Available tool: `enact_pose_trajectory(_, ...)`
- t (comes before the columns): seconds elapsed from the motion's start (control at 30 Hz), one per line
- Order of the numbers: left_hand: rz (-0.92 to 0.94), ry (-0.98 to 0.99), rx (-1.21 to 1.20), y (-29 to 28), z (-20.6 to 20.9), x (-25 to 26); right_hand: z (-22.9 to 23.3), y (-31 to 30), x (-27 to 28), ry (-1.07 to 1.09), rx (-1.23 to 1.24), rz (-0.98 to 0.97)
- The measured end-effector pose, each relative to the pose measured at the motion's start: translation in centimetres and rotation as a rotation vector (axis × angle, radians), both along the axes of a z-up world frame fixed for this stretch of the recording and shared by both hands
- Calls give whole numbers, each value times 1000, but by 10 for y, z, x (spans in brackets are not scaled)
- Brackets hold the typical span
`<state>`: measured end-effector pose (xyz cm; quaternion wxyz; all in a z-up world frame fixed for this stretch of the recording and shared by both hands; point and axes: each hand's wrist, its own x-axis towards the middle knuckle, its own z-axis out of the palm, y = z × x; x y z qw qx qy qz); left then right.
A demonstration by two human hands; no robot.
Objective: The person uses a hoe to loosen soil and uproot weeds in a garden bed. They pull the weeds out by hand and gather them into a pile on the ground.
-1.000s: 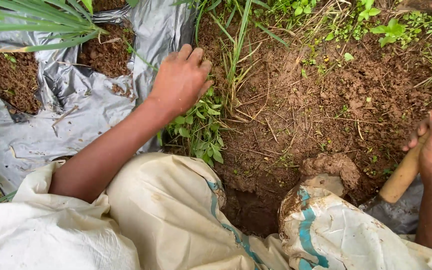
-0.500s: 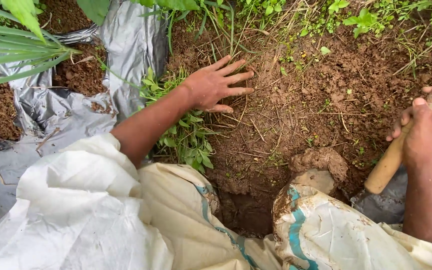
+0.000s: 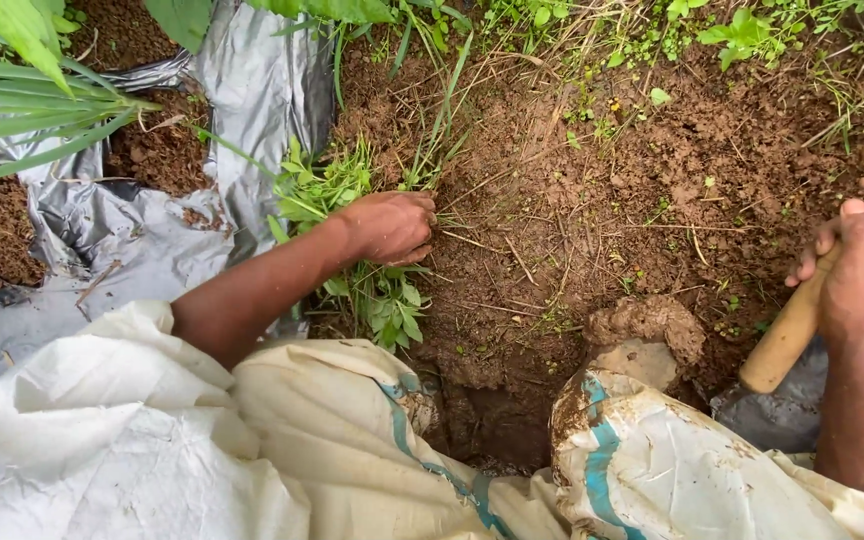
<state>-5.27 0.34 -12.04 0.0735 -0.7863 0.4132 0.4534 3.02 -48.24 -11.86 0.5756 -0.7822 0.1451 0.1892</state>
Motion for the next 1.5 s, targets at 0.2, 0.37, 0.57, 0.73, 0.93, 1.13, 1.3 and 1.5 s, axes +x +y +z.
enact_pose_trajectory(0.2,-168,92,223,-10,41,-21,-26,-19,-6,32,31,-40)
enact_pose_trajectory(0.37,276,235,58,-13,49,-19,-34,-19,1,57,7,-15)
enact_pose_trajectory(0.57,122,-226,-429,-33,56,21,-33,-23,-1,42,-29,2)
enact_pose_trajectory(0.73,54,-494,-476,-23,44,65,-23,-17,-3,35,-37,-38)
enact_pose_trajectory(0.93,296,-220,-63,21,23,68,-24,-15,-4,18,-11,-30)
enact_pose_trajectory(1.13,454,-170,5,20,46,38,-29,-16,-2,39,0,-31)
enact_pose_trajectory(1.3,510,21,48,3,71,28,-39,-24,-4,115,-23,-41)
enact_pose_trajectory(1.5,409,-83,-42,-2,68,36,-31,-17,1,111,-43,4)
